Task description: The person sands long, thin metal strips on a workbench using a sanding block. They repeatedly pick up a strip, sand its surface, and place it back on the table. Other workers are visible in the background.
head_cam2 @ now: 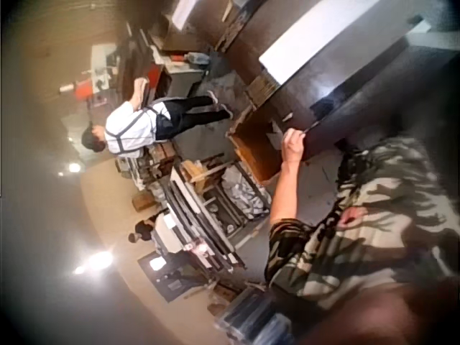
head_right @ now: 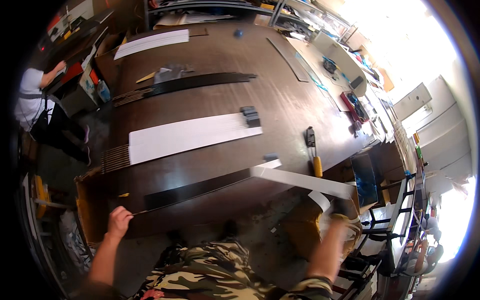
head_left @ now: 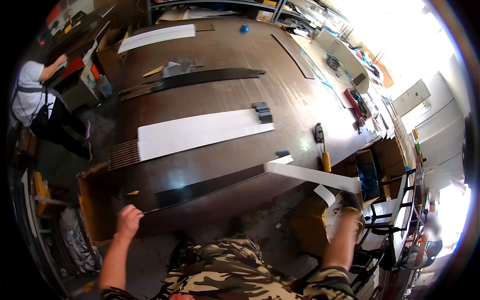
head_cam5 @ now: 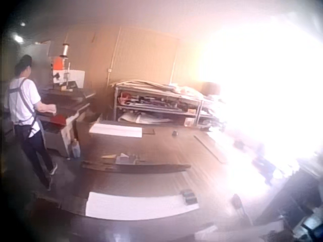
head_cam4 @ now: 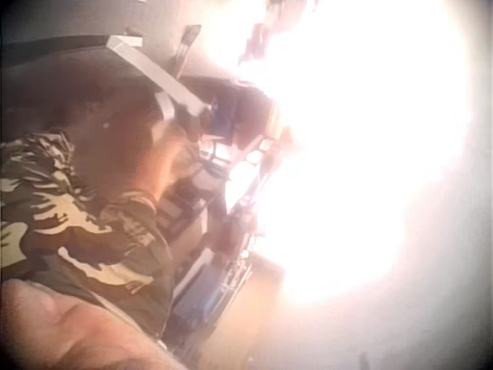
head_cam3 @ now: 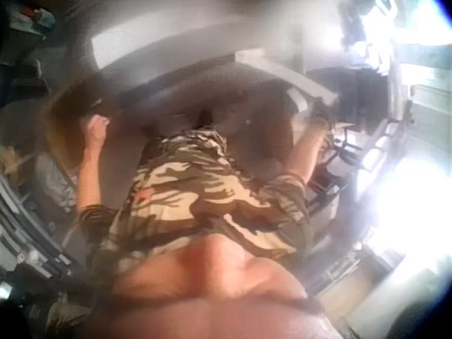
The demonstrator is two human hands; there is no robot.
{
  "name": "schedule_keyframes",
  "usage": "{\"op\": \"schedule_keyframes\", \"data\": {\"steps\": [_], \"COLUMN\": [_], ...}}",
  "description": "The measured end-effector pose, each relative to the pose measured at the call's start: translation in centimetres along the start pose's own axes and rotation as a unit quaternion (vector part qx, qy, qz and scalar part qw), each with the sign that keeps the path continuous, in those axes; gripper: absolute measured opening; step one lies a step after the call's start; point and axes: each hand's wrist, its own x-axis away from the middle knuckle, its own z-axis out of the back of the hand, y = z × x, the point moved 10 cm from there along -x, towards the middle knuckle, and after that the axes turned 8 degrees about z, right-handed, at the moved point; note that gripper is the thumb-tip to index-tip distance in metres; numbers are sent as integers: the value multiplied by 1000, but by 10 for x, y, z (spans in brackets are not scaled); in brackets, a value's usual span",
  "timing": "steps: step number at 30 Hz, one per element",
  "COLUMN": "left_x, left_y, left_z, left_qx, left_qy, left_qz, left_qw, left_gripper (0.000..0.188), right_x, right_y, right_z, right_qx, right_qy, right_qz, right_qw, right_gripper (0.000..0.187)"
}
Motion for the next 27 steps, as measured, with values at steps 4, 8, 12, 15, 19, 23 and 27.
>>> {"op": "schedule_keyframes", "data": {"steps": [4,8,12,15,19,23,27], "left_x": [-5,-12,-9,-13,-5,-16,9], "left_y": [2,-5,-20,-14,-3,16,-13], "left_z": [-11,-28,-43,-44,-38,-23,7], "left_qx": [-111,-234,-342,-360,-355,-315,-249], "left_qy": [-53,-130,-172,-170,-137,-84,-51], "left_qz": [22,50,94,101,119,112,136], "left_qw": [992,962,919,912,917,939,957], "left_gripper": [14,15,12,11,11,19,23], "right_x": [84,138,106,32,-73,-134,-118], "right_y": [271,398,419,331,57,-65,-62], "right_z": [133,148,76,-25,13,-9,-13], "right_qx": [62,92,101,48,-160,-62,-100], "right_qy": [60,31,-52,-91,229,79,85], "right_qz": [-247,-353,-336,-195,25,-11,-17], "right_qw": [965,931,935,975,960,995,991], "right_gripper": [37,42,49,53,75,57,42]}}
